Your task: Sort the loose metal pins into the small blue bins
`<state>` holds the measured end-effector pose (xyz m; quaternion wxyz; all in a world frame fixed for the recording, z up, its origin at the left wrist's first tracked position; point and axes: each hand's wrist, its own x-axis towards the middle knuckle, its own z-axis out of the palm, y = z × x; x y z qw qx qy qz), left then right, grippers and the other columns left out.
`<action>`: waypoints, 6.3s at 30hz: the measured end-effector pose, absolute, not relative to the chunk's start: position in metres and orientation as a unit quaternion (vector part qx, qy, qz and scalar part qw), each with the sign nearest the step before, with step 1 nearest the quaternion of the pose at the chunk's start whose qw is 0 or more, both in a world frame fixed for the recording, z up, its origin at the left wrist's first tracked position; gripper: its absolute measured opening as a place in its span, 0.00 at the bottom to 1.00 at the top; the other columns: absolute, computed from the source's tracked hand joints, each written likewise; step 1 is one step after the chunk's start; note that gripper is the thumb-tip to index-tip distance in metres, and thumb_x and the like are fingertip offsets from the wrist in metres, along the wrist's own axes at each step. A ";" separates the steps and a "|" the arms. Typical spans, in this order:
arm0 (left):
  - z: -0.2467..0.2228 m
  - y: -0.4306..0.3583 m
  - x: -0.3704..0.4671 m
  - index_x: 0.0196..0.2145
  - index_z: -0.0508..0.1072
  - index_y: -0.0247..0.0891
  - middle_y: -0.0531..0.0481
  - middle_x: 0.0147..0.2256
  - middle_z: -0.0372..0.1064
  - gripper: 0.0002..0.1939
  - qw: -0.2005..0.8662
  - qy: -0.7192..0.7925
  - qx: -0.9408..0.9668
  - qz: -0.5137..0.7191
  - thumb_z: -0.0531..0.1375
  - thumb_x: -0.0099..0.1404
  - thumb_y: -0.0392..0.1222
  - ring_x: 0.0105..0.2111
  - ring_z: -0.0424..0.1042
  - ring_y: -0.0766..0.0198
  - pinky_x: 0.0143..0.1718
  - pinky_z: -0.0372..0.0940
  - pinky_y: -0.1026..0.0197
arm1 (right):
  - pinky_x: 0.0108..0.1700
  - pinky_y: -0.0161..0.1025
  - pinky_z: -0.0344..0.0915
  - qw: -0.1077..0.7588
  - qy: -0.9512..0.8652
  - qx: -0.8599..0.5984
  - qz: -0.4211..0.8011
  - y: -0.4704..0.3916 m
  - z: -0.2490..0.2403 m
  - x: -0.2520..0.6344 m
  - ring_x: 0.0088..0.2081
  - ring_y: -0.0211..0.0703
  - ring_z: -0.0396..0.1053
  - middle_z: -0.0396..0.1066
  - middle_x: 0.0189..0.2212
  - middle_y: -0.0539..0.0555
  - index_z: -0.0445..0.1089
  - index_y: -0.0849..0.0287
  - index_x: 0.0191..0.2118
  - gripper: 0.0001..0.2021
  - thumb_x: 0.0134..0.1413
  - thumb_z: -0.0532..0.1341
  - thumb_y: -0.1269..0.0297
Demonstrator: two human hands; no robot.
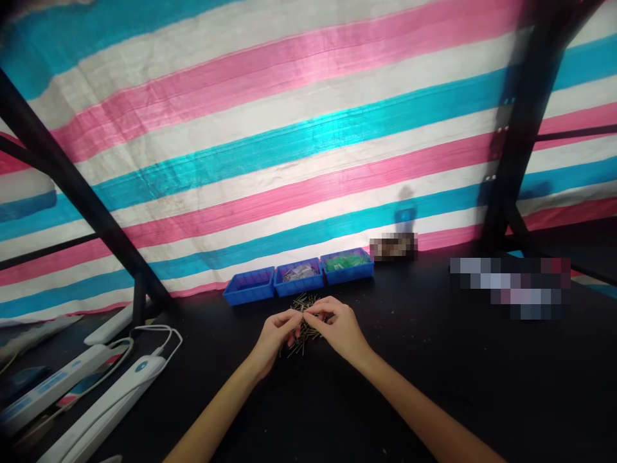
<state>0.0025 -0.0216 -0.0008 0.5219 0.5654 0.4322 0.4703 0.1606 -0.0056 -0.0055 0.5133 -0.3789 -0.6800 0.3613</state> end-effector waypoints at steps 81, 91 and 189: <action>0.003 -0.020 0.001 0.30 0.71 0.35 0.56 0.21 0.58 0.16 0.502 0.451 0.513 0.531 0.63 0.49 0.50 0.18 0.54 0.75 0.17 0.49 0.70 | 0.24 0.30 0.60 0.478 -0.704 -0.374 0.369 -0.016 -0.002 0.157 0.29 0.36 0.65 0.67 0.32 0.52 0.71 0.58 0.29 0.09 0.49 0.57 0.59; 0.001 -0.023 0.003 0.25 0.73 0.34 0.52 0.25 0.62 0.11 0.407 0.453 0.633 0.478 0.63 0.49 0.46 0.24 0.59 0.70 0.22 0.54 0.67 | 0.20 0.30 0.58 0.507 -0.688 -0.374 0.360 -0.013 0.001 0.159 0.27 0.36 0.65 0.66 0.35 0.53 0.73 0.57 0.30 0.11 0.47 0.58 0.57; -0.006 -0.007 -0.020 0.33 0.75 0.33 0.44 0.32 0.69 0.19 0.410 0.512 0.503 0.563 0.62 0.48 0.51 0.25 0.64 0.68 0.17 0.55 0.71 | 0.29 0.32 0.61 0.416 -0.782 -0.421 0.195 -0.016 -0.007 0.162 0.29 0.36 0.65 0.67 0.33 0.49 0.71 0.52 0.29 0.07 0.49 0.56 0.62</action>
